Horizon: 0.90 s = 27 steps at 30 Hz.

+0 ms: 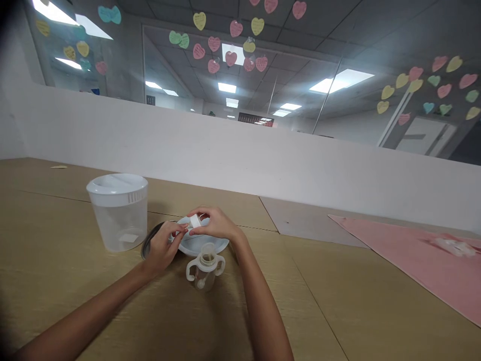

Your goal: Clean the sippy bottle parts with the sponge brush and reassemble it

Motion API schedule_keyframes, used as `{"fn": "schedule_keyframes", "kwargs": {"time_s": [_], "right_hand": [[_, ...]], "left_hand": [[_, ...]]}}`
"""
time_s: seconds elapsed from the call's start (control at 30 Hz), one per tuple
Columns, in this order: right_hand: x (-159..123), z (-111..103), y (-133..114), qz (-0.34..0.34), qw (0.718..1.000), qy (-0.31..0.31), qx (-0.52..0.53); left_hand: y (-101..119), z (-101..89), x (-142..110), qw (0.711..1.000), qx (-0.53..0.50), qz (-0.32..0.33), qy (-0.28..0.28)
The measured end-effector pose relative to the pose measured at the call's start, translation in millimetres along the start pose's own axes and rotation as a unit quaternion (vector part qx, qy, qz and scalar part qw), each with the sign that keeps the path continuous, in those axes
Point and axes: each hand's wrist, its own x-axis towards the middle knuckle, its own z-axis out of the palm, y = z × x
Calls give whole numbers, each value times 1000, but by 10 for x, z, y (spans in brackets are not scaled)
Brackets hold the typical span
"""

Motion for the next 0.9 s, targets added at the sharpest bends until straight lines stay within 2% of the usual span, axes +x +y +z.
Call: {"fn": "schedule_keyframes", "kwargs": {"time_s": [0.13, 0.47, 0.63, 0.73, 0.83, 0.9], "right_hand": [[-10, -29, 57, -14, 1000, -7, 1], [9, -24, 213, -15, 999, 6, -49], [-22, -34, 19, -20, 995, 2, -97], [-55, -55, -132, -16, 994, -12, -104], [-77, -80, -210, 5, 995, -33, -89], [-89, -91, -231, 27, 994, -45, -100]], "left_hand": [[-32, 10, -3, 999, 14, 35, -36], [-78, 23, -23, 995, 37, 47, -75], [-92, -6, -18, 996, 50, 43, -66], [-115, -56, -17, 993, 57, 78, -67], [-129, -78, -38, 991, 43, 108, -68], [-114, -60, -70, 991, 29, 101, -79]]}}
